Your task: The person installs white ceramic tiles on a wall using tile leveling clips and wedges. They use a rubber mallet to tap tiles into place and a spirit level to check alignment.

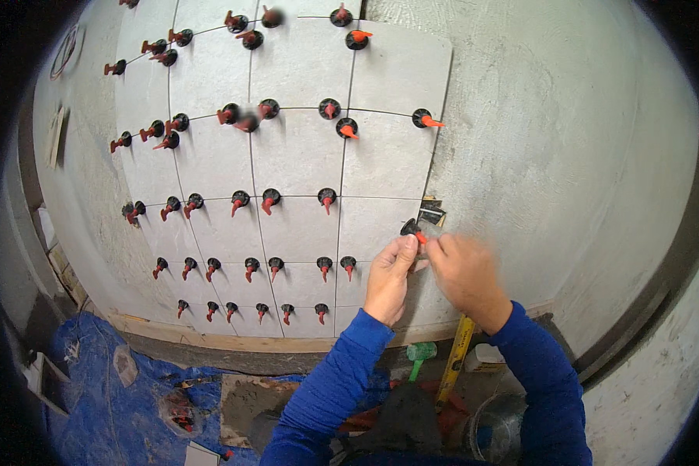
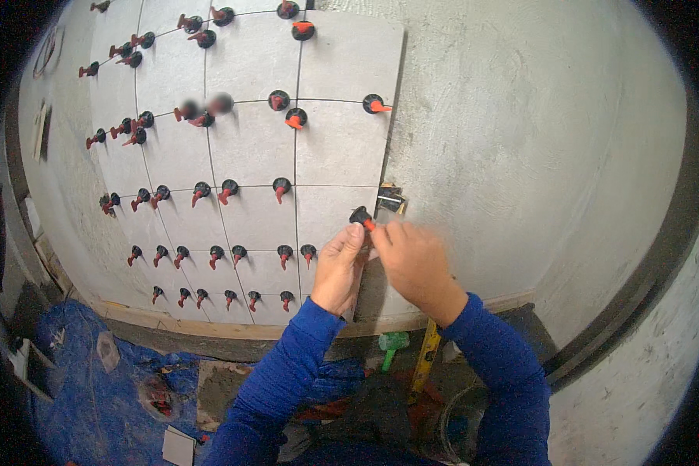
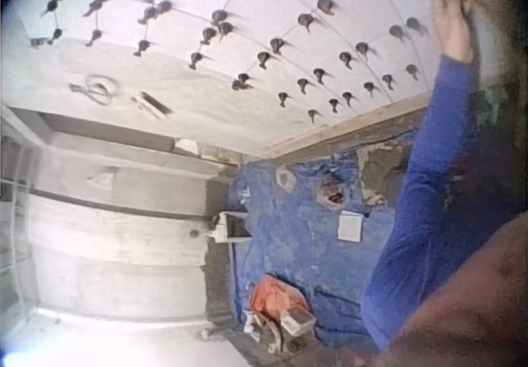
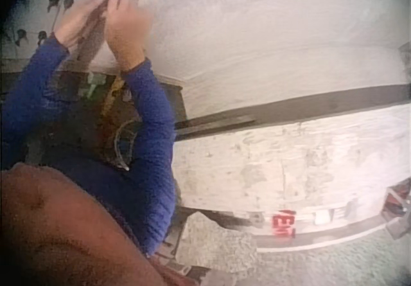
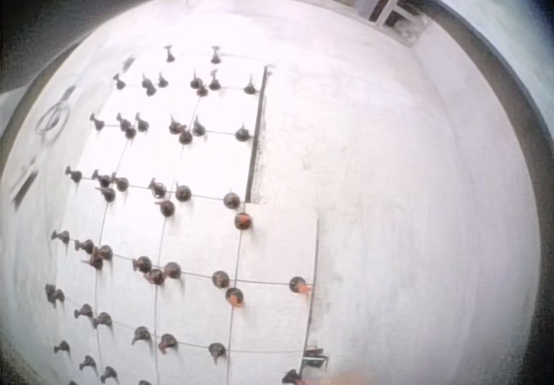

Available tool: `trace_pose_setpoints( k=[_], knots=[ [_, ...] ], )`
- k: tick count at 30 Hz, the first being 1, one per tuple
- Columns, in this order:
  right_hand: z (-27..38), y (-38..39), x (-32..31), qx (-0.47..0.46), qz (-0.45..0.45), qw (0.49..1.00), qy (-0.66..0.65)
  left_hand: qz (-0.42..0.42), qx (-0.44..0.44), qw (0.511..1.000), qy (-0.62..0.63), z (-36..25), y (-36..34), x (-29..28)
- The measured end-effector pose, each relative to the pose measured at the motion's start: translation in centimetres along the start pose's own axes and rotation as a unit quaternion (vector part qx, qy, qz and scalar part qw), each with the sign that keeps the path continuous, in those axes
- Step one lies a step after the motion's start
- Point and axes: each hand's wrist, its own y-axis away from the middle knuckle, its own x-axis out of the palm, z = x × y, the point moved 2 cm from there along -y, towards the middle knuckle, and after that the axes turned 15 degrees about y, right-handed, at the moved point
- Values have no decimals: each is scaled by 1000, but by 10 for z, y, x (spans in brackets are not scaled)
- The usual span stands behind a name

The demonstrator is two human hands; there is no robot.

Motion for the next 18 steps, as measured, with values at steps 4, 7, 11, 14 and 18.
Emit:
trace_pose_setpoints(
  k=[4,7,11,14,18],
  knots=[
    [4,20,0,-5,-33,999,-19,-6,24,1000,12,6,16,7],
    [3,28,3,44,-57,990,-123,5,50,999,-2,12,26,11],
    [0,44,13,291,142,735,-596,78,7,996,36,20,24,8],
    [-5,45,16,312,141,601,-723,235,-73,960,132,22,16,7],
    [-12,32,17,249,43,801,-543,-24,-14,1000,13,26,15,4]
  ],
)
